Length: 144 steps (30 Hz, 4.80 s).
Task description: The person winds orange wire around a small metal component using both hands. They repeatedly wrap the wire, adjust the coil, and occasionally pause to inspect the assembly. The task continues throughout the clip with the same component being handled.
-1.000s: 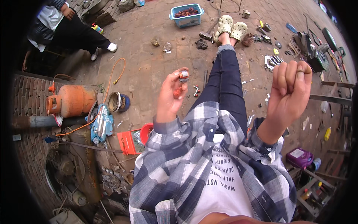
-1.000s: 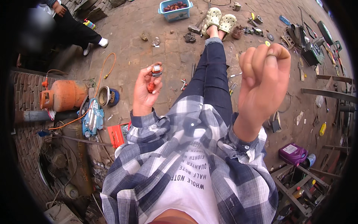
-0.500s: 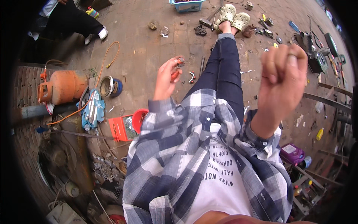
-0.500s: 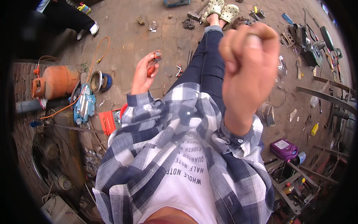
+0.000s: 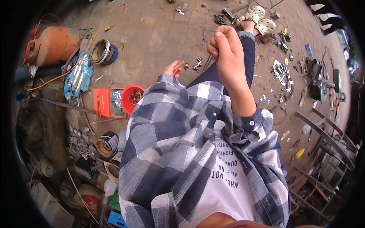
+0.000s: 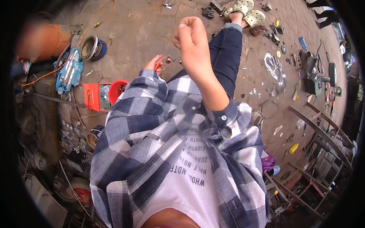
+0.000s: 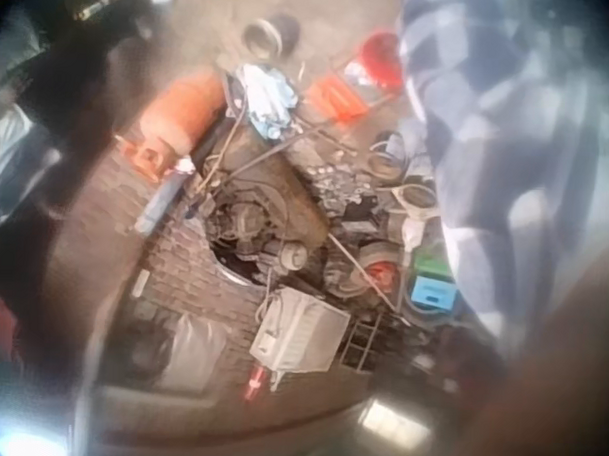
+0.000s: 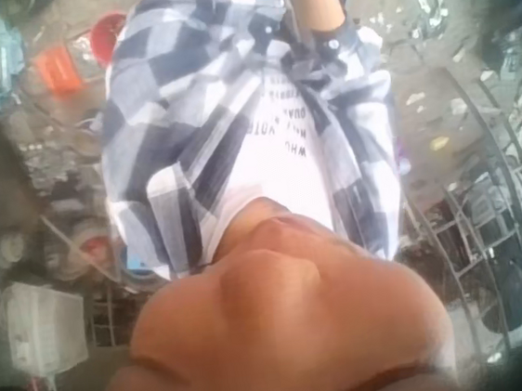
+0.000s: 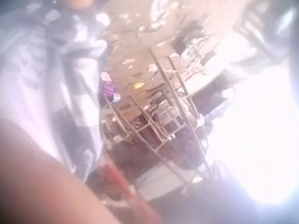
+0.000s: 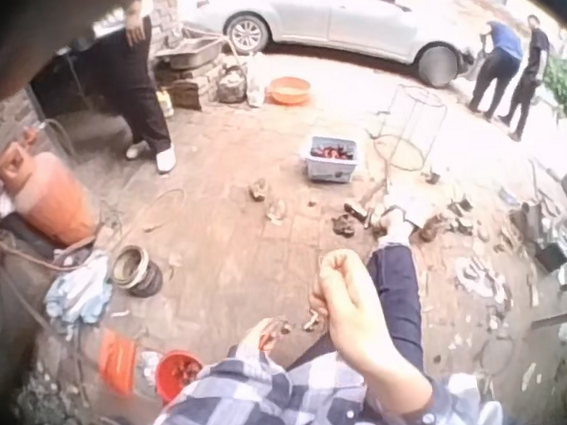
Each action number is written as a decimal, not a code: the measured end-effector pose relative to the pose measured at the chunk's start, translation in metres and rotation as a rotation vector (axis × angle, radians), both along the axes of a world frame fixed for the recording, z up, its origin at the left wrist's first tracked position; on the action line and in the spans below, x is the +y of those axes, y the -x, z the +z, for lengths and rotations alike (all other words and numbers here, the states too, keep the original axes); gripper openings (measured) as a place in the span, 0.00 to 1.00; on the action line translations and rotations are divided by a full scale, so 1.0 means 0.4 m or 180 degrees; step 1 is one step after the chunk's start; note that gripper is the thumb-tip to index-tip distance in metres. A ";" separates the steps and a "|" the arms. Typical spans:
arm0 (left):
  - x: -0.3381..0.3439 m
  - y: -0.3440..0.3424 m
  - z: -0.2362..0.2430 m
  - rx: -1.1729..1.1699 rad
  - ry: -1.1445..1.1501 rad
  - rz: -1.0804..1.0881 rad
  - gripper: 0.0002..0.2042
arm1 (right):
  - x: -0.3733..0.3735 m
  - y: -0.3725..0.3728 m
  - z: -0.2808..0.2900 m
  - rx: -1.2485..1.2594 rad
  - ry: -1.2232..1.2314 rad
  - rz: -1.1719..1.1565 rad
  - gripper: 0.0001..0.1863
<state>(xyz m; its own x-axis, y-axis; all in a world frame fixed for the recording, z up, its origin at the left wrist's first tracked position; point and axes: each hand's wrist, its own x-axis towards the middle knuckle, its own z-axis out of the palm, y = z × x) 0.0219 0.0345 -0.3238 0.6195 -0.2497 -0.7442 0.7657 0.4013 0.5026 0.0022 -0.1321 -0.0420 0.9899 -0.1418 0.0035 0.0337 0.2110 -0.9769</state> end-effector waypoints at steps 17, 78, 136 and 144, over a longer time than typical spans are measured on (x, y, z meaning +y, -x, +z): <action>0.092 -0.011 0.226 -0.0656 0.1595 0.1005 0.27 | 0.078 -0.027 -0.015 -0.0016 0.0413 -0.0090 0.04; -0.132 0.088 0.772 -0.4111 -0.1325 -0.1186 0.04 | -0.070 0.159 0.054 -0.0366 -0.0498 -0.0395 0.14; -0.085 -0.081 0.910 -0.5404 -0.1262 -0.3789 0.14 | -0.123 0.194 0.058 0.0702 -0.0780 0.1434 0.18; -0.083 -0.087 0.912 -0.5390 -0.1229 -0.3878 0.08 | -0.130 0.198 0.060 0.0636 -0.0925 0.1594 0.20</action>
